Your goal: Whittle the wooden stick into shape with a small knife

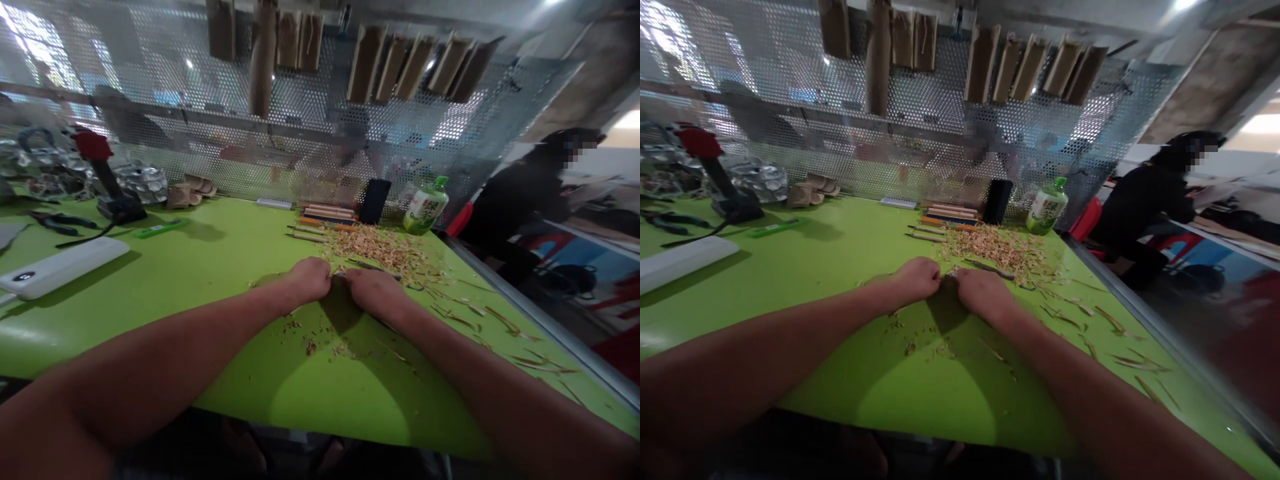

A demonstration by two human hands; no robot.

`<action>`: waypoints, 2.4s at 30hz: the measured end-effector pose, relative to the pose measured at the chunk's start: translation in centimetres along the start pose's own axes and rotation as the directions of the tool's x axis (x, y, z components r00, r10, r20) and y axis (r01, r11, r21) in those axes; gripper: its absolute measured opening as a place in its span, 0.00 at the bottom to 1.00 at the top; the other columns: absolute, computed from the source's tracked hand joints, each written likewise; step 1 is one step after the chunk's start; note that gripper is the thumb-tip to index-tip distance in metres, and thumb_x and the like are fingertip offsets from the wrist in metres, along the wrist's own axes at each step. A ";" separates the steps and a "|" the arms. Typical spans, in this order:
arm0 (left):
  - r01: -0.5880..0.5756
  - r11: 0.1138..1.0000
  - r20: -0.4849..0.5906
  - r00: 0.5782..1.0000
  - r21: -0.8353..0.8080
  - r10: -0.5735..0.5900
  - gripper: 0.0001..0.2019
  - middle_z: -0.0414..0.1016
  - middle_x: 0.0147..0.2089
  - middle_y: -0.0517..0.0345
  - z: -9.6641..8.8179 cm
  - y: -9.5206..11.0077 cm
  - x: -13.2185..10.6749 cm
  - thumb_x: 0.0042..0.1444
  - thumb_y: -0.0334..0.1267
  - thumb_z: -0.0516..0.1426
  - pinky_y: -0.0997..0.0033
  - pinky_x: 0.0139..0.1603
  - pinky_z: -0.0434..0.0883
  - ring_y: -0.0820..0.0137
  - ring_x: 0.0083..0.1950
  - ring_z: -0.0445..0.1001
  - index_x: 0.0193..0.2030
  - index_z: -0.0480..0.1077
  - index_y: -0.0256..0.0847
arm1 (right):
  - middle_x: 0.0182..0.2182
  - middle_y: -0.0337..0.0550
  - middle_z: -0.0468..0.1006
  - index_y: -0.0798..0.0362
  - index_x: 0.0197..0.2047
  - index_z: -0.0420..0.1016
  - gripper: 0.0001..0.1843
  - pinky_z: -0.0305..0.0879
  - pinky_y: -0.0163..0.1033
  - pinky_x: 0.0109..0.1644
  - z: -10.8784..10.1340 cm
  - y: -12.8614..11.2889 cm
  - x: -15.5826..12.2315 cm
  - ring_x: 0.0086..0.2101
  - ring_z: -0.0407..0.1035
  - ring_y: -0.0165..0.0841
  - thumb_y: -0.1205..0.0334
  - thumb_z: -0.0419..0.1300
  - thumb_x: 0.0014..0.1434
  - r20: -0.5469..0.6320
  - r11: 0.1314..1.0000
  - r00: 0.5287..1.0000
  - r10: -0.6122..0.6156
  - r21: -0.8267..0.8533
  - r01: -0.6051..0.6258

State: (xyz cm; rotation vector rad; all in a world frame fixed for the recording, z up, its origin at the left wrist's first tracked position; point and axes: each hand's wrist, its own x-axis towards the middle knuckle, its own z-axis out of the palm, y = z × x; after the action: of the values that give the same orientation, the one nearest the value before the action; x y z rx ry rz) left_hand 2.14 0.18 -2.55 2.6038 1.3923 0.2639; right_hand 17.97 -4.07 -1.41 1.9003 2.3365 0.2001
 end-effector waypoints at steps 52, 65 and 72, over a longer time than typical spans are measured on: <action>-0.022 0.999 0.001 1.000 0.047 0.022 0.12 0.80 0.36 0.44 0.1 0.1 0.3 0.51 0.34 0.54 0.68 0.44 0.72 0.62 0.40 0.78 0.35 0.79 0.36 | 0.33 0.51 0.80 0.56 0.43 0.77 0.18 0.63 0.36 0.37 -0.2 -1.1 -0.8 0.35 0.74 0.36 0.66 0.45 0.66 -0.106 0.992 0.994 0.006 -0.125 -0.019; -0.035 0.998 -0.003 0.999 0.051 0.035 0.14 0.80 0.35 0.44 0.1 0.1 0.3 0.53 0.34 0.52 0.67 0.43 0.72 0.61 0.39 0.78 0.35 0.79 0.35 | 0.40 0.49 0.81 0.50 0.43 0.79 0.23 0.65 0.36 0.42 -0.1 0.7 1.0 0.39 0.75 0.37 0.54 0.43 0.68 0.042 0.995 0.997 -0.067 0.080 0.064; -0.016 0.999 -0.002 1.000 0.042 0.016 0.13 0.79 0.35 0.44 0.0 0.1 0.3 0.52 0.35 0.53 0.67 0.45 0.72 0.62 0.39 0.77 0.36 0.79 0.35 | 0.45 0.48 0.80 0.50 0.47 0.78 0.23 0.64 0.34 0.46 0.1 1.4 1.3 0.43 0.73 0.34 0.57 0.41 0.69 0.066 0.986 0.993 -0.102 0.137 0.092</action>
State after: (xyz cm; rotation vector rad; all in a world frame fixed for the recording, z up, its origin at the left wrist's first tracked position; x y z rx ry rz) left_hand 2.41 0.35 -2.51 2.6502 1.3932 0.2421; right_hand 19.09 -2.47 -1.24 1.8108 2.4427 -0.0356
